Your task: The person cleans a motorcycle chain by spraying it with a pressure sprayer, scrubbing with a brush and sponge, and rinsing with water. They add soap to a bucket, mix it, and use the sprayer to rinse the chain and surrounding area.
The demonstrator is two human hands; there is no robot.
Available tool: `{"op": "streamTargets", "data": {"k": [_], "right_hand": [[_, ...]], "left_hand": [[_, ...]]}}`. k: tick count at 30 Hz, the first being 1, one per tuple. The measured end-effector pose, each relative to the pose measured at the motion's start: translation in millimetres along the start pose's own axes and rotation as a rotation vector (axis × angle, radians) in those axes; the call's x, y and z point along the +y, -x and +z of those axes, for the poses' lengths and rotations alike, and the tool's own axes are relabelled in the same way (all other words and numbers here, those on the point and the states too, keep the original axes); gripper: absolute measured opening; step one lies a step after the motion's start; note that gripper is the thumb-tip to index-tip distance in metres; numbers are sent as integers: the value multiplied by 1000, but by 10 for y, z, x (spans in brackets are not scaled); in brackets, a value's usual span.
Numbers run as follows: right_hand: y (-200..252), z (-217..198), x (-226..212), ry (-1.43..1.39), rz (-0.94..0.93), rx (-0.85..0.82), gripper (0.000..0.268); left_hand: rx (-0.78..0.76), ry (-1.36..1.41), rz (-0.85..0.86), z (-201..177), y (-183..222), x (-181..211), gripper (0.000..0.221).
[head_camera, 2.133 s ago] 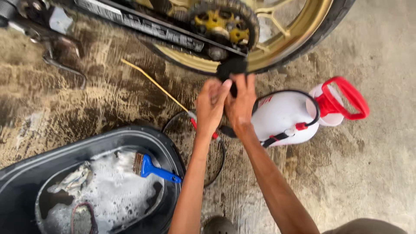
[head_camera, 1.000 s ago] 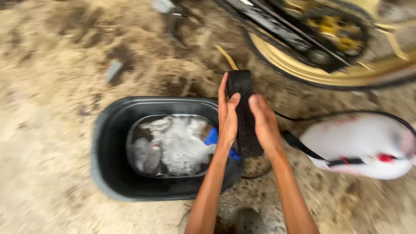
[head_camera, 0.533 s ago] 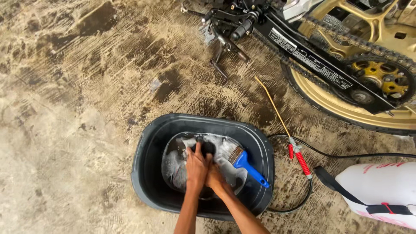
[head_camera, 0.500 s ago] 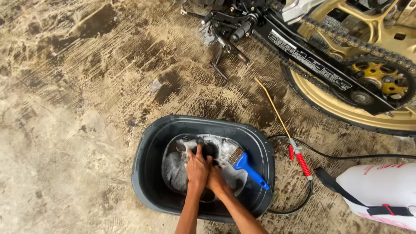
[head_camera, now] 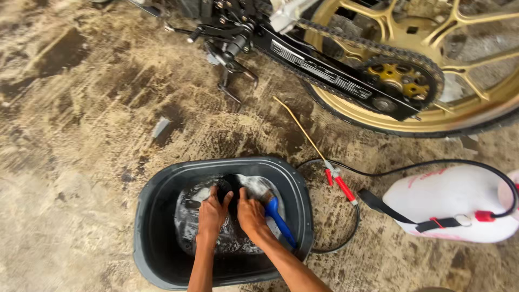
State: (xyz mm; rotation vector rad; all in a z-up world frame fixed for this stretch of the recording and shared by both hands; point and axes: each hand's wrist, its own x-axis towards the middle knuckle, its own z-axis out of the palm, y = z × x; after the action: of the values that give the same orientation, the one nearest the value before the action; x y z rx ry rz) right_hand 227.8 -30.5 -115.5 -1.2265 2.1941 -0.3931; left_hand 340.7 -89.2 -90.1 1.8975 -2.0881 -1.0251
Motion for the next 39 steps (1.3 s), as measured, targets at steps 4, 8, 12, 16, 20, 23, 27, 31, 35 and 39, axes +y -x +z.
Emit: {"op": "streamTargets", "data": {"k": [4, 8, 12, 16, 20, 23, 27, 31, 35, 39], "right_hand": [[-15, 66, 175, -9, -41, -105, 48], [131, 74, 268, -63, -75, -120, 34], [289, -101, 166, -290, -8, -44, 38], [312, -56, 141, -139, -168, -36, 42], [408, -68, 109, -59, -253, -111, 62], [429, -104, 67, 14, -218, -301, 66], [333, 46, 155, 42, -268, -353, 52], [300, -107, 50, 108, -378, -99, 59], [631, -1176, -387, -199, -351, -98, 42], [1080, -2530, -892, -635, -286, -111, 26]], "left_hand": [[59, -34, 87, 342, -54, -193, 62], [-81, -119, 62, 191, -11, -199, 59], [-417, -54, -267, -173, -133, -65, 66], [-10, -302, 29, 254, -216, -577, 66], [-27, -371, 70, 649, -149, -928, 64], [-269, -242, -99, 508, -71, -851, 65], [-522, -268, -286, 222, -167, -615, 63], [-403, -566, -184, 42, -25, -307, 57], [-265, -141, -51, -455, 435, 251, 41], [-75, 174, 419, -1196, 963, 1164, 39]]}}
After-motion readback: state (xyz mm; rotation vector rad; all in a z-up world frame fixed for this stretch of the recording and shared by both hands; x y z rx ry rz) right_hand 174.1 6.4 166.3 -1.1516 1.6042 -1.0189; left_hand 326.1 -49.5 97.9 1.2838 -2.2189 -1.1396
